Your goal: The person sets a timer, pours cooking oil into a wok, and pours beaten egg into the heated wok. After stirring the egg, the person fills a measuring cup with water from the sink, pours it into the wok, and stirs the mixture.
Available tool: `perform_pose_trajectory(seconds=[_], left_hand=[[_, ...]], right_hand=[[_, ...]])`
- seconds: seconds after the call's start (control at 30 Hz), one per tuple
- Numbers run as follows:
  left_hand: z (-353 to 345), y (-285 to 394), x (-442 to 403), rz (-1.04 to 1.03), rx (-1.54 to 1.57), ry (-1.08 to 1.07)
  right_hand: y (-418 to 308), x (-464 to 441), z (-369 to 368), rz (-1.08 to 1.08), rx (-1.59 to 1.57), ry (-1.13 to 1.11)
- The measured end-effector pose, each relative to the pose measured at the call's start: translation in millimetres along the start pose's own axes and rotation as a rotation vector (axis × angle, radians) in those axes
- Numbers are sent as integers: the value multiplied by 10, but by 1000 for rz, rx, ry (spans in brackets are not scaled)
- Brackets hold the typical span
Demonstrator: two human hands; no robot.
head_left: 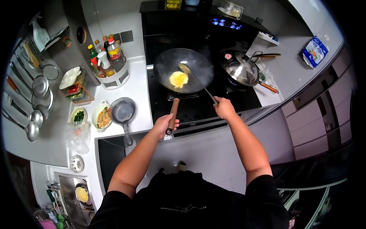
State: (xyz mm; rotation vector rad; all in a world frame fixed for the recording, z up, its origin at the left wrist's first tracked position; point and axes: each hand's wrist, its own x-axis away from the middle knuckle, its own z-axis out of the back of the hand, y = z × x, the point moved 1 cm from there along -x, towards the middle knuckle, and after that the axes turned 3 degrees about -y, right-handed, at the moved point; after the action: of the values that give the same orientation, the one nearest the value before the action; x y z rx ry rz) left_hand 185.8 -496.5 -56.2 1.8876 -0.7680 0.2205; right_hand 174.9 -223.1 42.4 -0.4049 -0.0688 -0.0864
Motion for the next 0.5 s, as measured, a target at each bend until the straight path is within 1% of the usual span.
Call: perform_pose_trajectory(seconds=[0.03, 0.13, 0.17, 0.23, 0.27, 0.3, 0.33, 0.37, 0.4, 0.43, 0.5], left_hand=[[10, 6, 66, 20, -49, -21], [-9, -85, 128, -28, 4, 29], [16, -102, 123, -50, 7, 35], [114, -236, 191, -80, 21, 52], [167, -296, 251, -69, 49, 102], [217, -325, 309, -63, 77, 152], [275, -356, 365, -49, 104, 204], [376, -416, 327, -42, 99, 203], [391, -408, 305, -49, 48, 204], [389, -373, 259, -55, -4, 204], [282, -267, 185, -66, -86, 171]], right_hand=[[-39, 42, -23, -13, 46, 30], [-39, 95, -102, 18, 90, 6], [22, 107, -117, 93, 90, 19], [-4, 338, 50, 97, -27, -8], [-32, 464, 149, 100, -84, -25], [-31, 559, 203, 13, -144, -95], [25, 593, 193, 16, -196, -70], [99, 622, 161, 17, -249, -45], [151, 638, 133, 20, -303, -16], [176, 609, 120, 38, -293, -3], [179, 510, 199, -6, -317, -135]])
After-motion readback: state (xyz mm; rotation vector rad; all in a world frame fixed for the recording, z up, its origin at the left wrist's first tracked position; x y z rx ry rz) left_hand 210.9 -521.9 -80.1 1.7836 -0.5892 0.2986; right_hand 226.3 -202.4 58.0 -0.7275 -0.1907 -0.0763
